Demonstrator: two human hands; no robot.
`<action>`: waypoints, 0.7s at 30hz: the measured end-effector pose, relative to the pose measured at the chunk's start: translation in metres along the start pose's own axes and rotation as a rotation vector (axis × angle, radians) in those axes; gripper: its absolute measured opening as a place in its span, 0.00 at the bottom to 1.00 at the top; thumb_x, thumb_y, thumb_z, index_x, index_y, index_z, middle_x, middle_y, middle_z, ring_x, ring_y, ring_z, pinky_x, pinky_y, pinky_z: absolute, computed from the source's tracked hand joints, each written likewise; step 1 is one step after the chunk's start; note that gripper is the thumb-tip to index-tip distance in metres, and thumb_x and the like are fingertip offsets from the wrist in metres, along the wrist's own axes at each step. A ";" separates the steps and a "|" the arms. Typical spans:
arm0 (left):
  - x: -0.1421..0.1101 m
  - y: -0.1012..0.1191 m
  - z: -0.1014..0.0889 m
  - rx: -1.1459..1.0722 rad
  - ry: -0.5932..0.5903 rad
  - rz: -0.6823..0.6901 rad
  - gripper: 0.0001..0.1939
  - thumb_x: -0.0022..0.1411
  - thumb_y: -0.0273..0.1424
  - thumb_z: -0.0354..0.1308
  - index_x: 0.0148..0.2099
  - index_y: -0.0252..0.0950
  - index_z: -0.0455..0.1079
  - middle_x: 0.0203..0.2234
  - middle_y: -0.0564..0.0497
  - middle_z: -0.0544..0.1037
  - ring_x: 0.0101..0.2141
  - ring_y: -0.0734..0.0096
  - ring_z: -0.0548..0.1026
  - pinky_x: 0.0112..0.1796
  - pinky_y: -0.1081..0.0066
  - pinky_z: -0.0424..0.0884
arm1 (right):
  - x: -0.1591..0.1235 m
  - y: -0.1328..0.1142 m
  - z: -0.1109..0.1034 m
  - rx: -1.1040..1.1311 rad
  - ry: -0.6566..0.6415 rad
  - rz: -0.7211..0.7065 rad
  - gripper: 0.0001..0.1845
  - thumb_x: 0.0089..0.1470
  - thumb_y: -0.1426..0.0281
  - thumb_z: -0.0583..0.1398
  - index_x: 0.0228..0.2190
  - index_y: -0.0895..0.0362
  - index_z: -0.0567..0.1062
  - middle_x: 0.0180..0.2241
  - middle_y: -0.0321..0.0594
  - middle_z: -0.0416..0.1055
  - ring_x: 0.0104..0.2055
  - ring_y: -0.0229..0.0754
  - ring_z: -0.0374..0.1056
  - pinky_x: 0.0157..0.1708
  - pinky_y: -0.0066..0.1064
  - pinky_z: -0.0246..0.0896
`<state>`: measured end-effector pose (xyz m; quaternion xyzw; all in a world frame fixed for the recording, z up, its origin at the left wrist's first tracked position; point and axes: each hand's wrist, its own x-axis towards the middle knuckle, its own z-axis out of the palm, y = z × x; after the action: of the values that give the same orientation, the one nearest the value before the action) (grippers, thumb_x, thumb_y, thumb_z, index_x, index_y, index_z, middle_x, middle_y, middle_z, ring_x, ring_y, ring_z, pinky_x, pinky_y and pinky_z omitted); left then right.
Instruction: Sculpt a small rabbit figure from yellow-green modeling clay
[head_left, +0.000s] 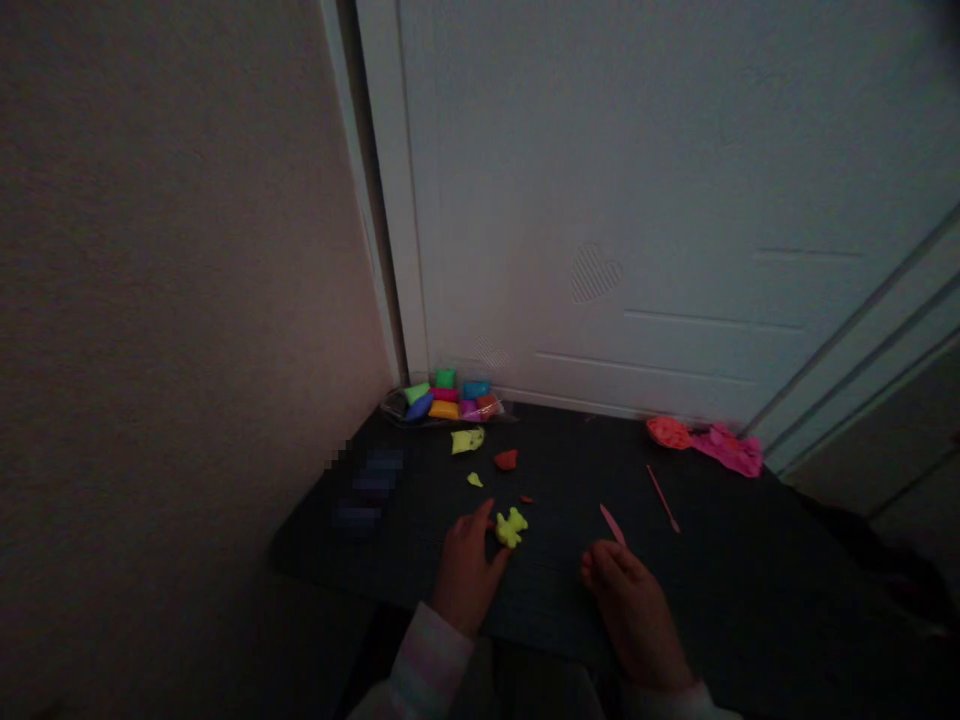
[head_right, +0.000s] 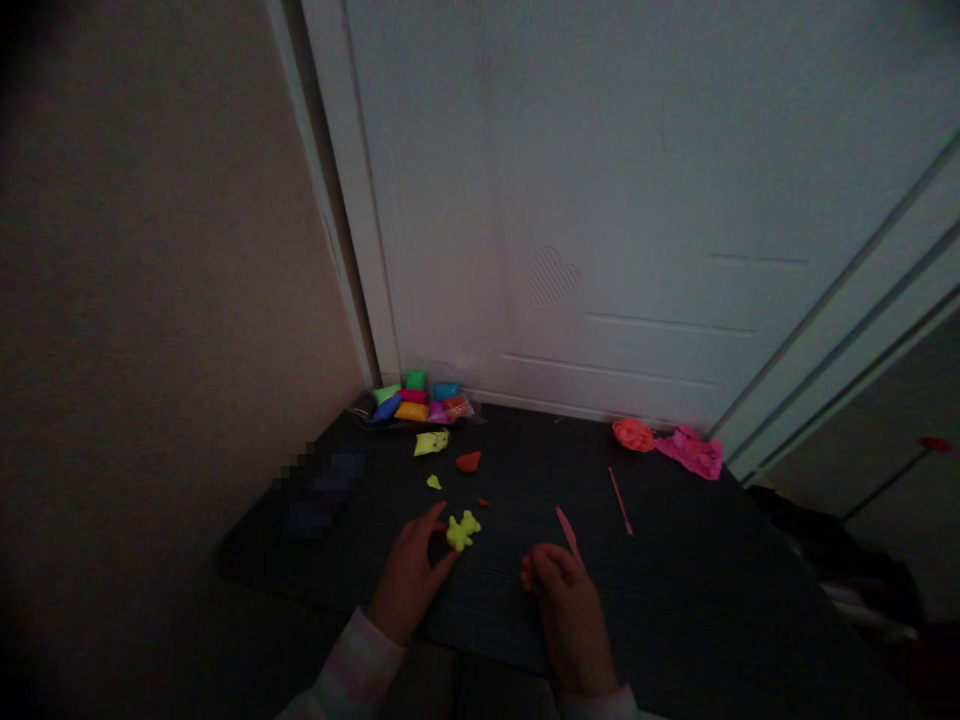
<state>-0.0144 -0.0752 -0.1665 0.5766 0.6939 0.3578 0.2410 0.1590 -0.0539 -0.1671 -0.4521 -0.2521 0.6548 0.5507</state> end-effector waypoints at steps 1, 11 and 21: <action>-0.001 -0.001 -0.003 0.018 -0.011 0.016 0.28 0.50 0.26 0.52 0.55 0.30 0.57 0.41 0.44 0.71 0.45 0.64 0.66 0.48 0.64 0.60 | 0.000 -0.001 0.000 -0.001 0.004 0.012 0.19 0.24 0.63 0.70 0.20 0.61 0.72 0.18 0.33 0.69 0.21 0.31 0.63 0.22 0.20 0.61; 0.049 -0.044 -0.116 0.428 0.229 -0.113 0.27 0.52 0.20 0.41 0.56 0.35 0.56 0.48 0.46 0.71 0.50 0.59 0.62 0.49 0.56 0.54 | -0.004 -0.006 0.001 -0.066 0.042 0.101 0.23 0.20 0.60 0.71 0.20 0.60 0.72 0.18 0.31 0.69 0.22 0.30 0.63 0.23 0.19 0.61; 0.082 -0.078 -0.141 0.386 0.217 -0.198 0.24 0.51 0.21 0.43 0.51 0.34 0.61 0.44 0.44 0.74 0.48 0.57 0.67 0.48 0.54 0.57 | 0.006 -0.003 -0.004 0.033 0.103 0.181 0.21 0.12 0.66 0.72 0.16 0.59 0.74 0.17 0.35 0.71 0.21 0.34 0.67 0.22 0.21 0.66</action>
<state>-0.1865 -0.0323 -0.1316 0.4992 0.8245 0.2529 0.0845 0.1642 -0.0477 -0.1689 -0.4970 -0.1707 0.6819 0.5088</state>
